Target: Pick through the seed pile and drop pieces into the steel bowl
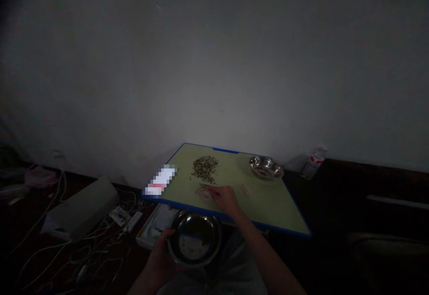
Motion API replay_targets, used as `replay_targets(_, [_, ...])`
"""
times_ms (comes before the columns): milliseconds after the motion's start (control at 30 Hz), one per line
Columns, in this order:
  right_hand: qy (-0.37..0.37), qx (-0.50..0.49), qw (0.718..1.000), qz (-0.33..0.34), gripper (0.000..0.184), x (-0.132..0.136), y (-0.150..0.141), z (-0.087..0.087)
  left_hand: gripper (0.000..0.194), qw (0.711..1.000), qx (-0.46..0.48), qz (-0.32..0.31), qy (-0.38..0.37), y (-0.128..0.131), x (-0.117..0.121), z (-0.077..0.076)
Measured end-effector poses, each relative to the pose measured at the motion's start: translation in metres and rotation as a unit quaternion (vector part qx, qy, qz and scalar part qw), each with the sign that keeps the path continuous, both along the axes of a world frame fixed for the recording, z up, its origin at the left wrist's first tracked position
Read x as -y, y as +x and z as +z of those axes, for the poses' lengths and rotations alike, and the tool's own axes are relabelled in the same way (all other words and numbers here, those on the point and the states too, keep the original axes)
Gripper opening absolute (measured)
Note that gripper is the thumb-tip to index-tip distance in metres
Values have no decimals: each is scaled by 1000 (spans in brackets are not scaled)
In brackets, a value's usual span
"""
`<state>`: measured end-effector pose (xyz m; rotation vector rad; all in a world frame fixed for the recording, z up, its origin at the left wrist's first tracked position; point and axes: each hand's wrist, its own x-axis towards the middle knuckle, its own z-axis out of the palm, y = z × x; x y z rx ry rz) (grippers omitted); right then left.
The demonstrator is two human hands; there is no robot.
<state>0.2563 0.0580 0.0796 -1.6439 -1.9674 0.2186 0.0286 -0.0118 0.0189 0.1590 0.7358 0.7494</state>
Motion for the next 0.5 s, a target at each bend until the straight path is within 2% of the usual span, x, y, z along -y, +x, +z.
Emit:
replay_targets(267, [25,-28,999,-6,25,-1,-4,1,21,1000,16,-12,-6,-1,-1,-3])
replay_targets(367, [35,-20,999,-3,24,-8,-10,9,22,1000,20,-12,-8,-2,-2,-6])
replay_targets(500, [10,22,999,33,22,-24,-21,25,19,1000,17,-6,-15,-3,-4,-8])
